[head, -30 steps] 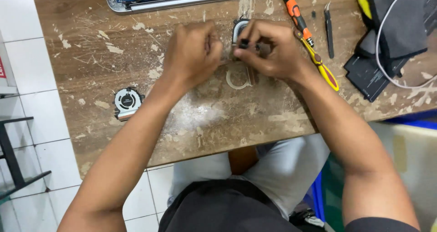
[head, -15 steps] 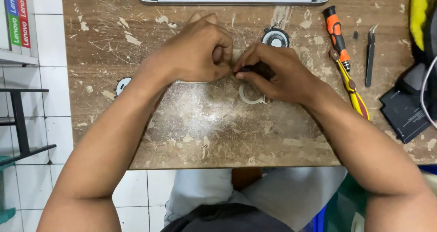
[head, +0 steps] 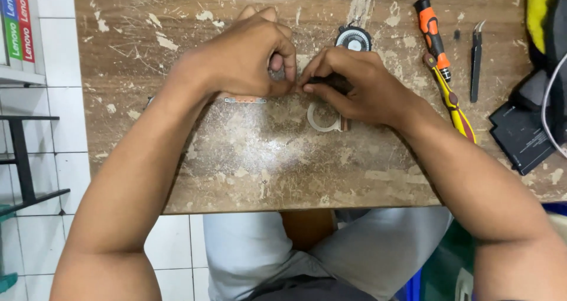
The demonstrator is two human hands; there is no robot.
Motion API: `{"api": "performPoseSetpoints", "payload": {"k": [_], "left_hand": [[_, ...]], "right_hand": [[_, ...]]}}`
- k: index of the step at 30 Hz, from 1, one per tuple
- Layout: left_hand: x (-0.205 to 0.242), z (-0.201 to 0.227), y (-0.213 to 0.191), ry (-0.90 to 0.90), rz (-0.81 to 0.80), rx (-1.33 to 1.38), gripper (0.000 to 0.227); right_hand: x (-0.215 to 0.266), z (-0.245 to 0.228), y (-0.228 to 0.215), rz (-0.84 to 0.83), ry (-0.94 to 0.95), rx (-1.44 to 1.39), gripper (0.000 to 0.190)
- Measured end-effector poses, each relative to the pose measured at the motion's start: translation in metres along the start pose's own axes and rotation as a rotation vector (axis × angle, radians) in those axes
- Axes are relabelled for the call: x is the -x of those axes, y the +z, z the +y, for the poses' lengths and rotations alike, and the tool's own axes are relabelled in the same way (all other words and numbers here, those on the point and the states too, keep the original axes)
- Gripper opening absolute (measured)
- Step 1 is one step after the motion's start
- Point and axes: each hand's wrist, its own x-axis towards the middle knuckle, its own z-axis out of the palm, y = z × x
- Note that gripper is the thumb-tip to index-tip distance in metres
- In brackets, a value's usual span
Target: The person cleans a laptop fan and heatsink assembly using a small brush and a screwdriver. They scrub the fan blades and the heatsink fins, then use the screwdriver to scrape debris from the heatsink surface.
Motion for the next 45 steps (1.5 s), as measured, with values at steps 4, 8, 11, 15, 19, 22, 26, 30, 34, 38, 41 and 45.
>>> {"api": "performPoseSetpoints", "payload": {"k": [4, 8, 11, 15, 19, 22, 26, 30, 34, 38, 41, 45], "left_hand": [[-0.001, -0.01, 0.008, 0.088, 0.044, 0.022, 0.017], [-0.001, -0.006, 0.005, 0.047, 0.036, 0.007, 0.021], [0.002, -0.006, 0.008, 0.026, 0.009, 0.019, 0.019], [-0.001, 0.001, 0.003, -0.001, 0.007, -0.002, 0.022], [0.005, 0.009, 0.0, -0.067, -0.026, 0.005, 0.02], [0.006, 0.011, -0.001, -0.096, -0.032, 0.008, 0.021], [0.007, 0.012, 0.0, -0.075, -0.031, 0.013, 0.02], [0.003, 0.006, 0.002, -0.061, -0.009, 0.037, 0.02], [0.001, -0.002, 0.006, -0.008, 0.009, 0.045, 0.019], [-0.001, -0.006, 0.008, -0.01, 0.009, 0.047, 0.021], [-0.001, -0.009, 0.01, 0.052, 0.026, 0.079, 0.018], [-0.002, -0.008, 0.01, 0.022, 0.021, 0.069, 0.02]], "right_hand": [[0.001, -0.004, 0.001, -0.003, -0.027, -0.028, 0.033], [0.002, -0.003, 0.003, -0.061, 0.013, -0.003, 0.024], [0.003, -0.001, 0.008, -0.003, -0.091, 0.086, 0.025], [0.003, 0.0, 0.003, -0.002, -0.022, 0.095, 0.024], [0.002, 0.0, 0.005, 0.071, -0.012, 0.007, 0.023], [0.001, 0.0, 0.01, 0.035, 0.039, -0.007, 0.03], [0.005, 0.004, 0.007, 0.092, -0.035, 0.119, 0.029], [0.004, 0.004, 0.004, 0.051, -0.015, 0.052, 0.024], [0.001, -0.003, 0.002, 0.116, 0.008, -0.026, 0.024], [0.003, -0.001, 0.003, 0.047, 0.071, 0.02, 0.026], [0.003, -0.003, 0.001, 0.028, 0.075, 0.059, 0.02], [0.004, -0.005, 0.006, 0.025, 0.125, 0.022, 0.029]]}}
